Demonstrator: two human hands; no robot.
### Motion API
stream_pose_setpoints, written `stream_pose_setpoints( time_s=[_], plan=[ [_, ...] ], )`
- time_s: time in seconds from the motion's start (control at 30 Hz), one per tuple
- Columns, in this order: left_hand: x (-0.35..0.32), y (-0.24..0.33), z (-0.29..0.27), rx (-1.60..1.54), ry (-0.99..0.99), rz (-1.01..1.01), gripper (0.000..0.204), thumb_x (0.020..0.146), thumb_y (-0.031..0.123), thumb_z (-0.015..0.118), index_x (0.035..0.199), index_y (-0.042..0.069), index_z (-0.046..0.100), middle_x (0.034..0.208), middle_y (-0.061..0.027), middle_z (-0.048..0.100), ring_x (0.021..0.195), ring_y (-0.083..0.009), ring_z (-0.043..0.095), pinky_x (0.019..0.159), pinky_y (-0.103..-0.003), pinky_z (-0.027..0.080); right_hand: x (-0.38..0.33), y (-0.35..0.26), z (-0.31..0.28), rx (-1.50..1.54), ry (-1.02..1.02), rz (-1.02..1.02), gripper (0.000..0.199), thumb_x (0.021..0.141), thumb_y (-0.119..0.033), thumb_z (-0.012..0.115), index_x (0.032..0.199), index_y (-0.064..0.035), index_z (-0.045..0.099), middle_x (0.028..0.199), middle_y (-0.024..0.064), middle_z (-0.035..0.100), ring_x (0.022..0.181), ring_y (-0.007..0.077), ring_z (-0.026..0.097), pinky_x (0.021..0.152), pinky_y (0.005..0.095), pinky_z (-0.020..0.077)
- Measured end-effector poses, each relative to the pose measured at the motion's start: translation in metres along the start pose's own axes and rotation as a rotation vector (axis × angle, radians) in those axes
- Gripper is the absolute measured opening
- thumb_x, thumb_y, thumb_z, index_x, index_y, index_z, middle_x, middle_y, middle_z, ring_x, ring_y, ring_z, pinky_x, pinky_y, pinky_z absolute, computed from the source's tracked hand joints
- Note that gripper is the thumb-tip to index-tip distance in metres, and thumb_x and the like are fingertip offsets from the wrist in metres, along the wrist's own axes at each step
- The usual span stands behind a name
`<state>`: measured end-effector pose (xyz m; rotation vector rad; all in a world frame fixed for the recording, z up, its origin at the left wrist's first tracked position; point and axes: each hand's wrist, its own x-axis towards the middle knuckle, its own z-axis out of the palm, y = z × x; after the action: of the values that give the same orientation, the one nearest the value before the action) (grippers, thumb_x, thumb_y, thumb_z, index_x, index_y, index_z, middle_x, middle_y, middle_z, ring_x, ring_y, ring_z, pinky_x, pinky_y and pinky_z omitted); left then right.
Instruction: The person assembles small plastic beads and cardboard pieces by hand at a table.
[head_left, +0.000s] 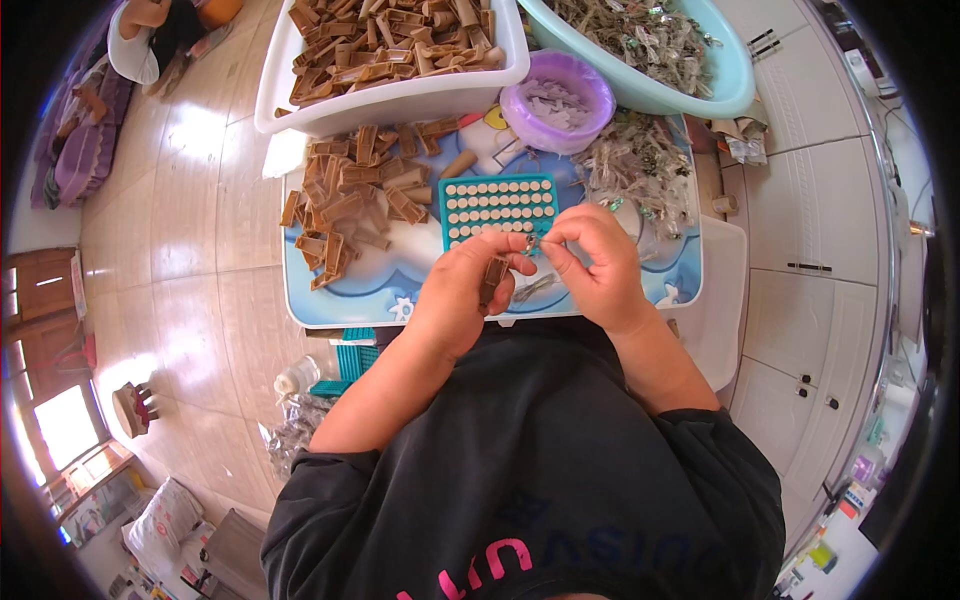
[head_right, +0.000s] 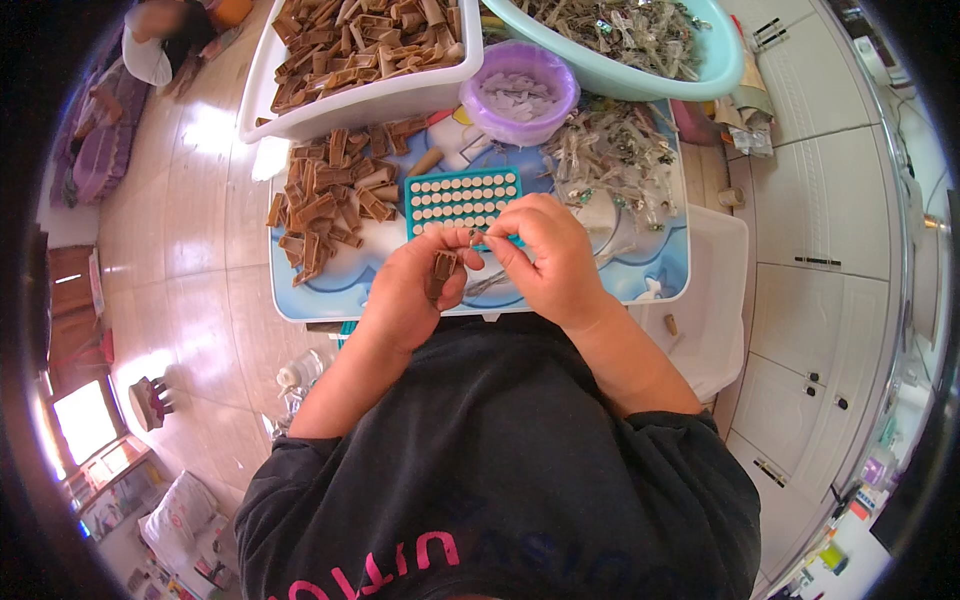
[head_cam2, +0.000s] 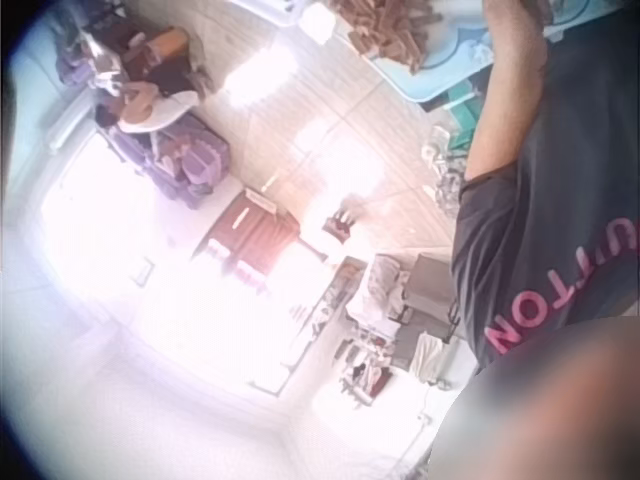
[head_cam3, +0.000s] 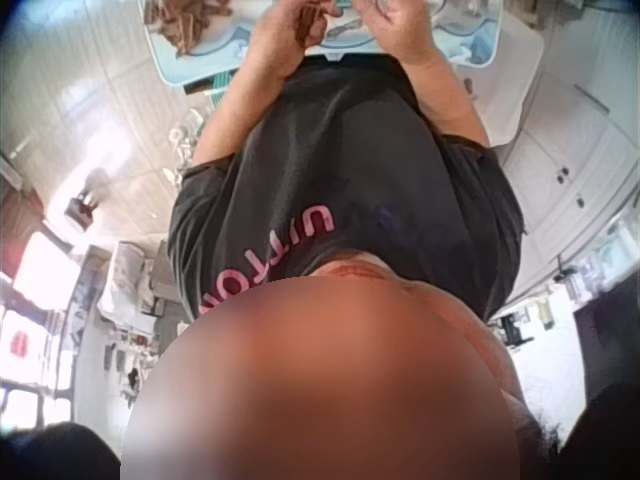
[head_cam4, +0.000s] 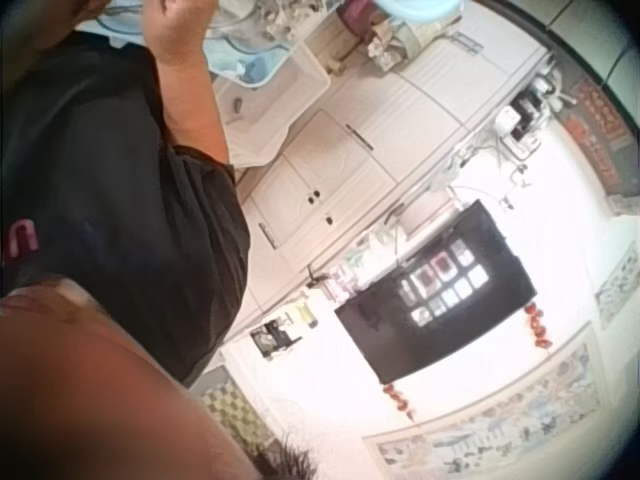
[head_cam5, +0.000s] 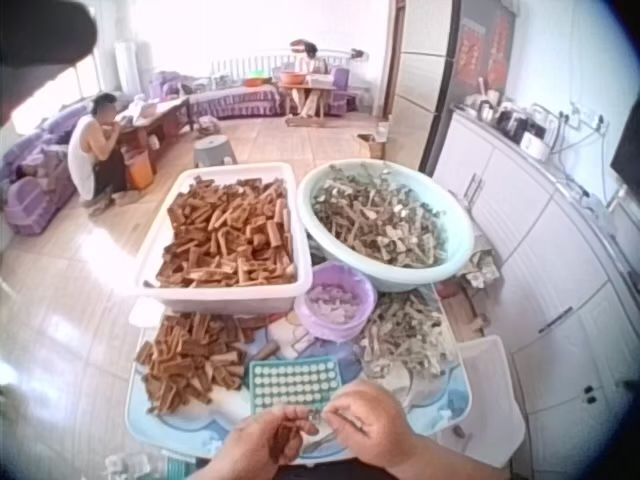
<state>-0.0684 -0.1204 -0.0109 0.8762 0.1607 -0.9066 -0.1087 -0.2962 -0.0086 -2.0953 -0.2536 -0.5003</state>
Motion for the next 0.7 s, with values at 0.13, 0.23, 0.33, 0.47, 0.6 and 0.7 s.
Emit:
stream_pose_setpoints(
  time_s=[0.13,0.23,0.33,0.47,0.6,0.7],
  plan=[
    [0.003,0.001,-0.013,-0.127,-0.005,0.007,0.026,0.092,0.019,0.045,0.109,0.001,0.054,0.089,-0.0076,0.061,0.065,-0.0106,0.05,0.059,-0.024,0.041,0.0,-0.002,-0.002,0.124,-0.026,0.049,0.013,0.071,-0.002,0.068,0.079,-0.0047,0.057,0.081,0.0077,0.057,0.076,0.0268,0.054,0.068,0.0333,0.0427],
    [0.003,0.0,-0.012,-0.176,-0.025,0.057,0.033,0.092,0.022,0.047,0.119,0.003,0.05,0.098,-0.0061,0.061,0.08,-0.0114,0.055,0.07,-0.024,0.044,0.004,-0.007,0.005,0.079,-0.089,-0.057,0.014,0.071,-0.003,0.068,0.079,-0.0054,0.057,0.086,0.0068,0.057,0.08,0.0265,0.053,0.071,0.0342,0.0418],
    [0.003,-0.004,-0.013,-0.19,-0.082,0.071,0.036,0.093,0.025,0.048,0.122,0.004,0.049,0.108,-0.0057,0.059,0.094,-0.0127,0.056,0.082,-0.026,0.043,0.006,-0.007,0.016,-0.009,-0.055,-0.141,0.014,0.069,-0.004,0.068,0.079,-0.0062,0.057,0.09,0.0061,0.057,0.083,0.0264,0.053,0.073,0.0356,0.0409],
    [0.002,-0.007,-0.016,-0.193,-0.149,0.063,0.04,0.093,0.028,0.048,0.126,0.004,0.046,0.118,-0.0042,0.054,0.104,-0.0129,0.052,0.088,-0.029,0.041,0.006,-0.008,0.024,-0.07,0.006,-0.139,0.015,0.069,-0.005,0.068,0.078,-0.007,0.057,0.09,0.0056,0.057,0.083,0.0264,0.054,0.074,0.0368,0.0403],
    [0.001,-0.006,-0.015,-0.184,-0.122,0.069,0.042,0.094,0.029,0.044,0.128,0.004,0.045,0.122,-0.0042,0.051,0.108,-0.0137,0.05,0.09,-0.03,0.04,0.006,-0.008,0.027,-0.101,0.03,-0.13,0.014,0.069,-0.006,0.068,0.078,-0.0072,0.057,0.09,0.0055,0.057,0.085,0.0264,0.054,0.075,0.0375,0.04],
    [0.001,-0.009,-0.017,-0.203,-0.139,0.075,0.042,0.095,0.029,0.042,0.128,0.003,0.044,0.123,-0.0044,0.051,0.109,-0.0143,0.05,0.091,-0.031,0.04,0.006,-0.009,0.028,-0.107,0.029,-0.125,0.014,0.069,-0.006,0.067,0.078,-0.007,0.056,0.09,0.0055,0.057,0.085,0.0262,0.055,0.075,0.0377,0.04]
  ],
)
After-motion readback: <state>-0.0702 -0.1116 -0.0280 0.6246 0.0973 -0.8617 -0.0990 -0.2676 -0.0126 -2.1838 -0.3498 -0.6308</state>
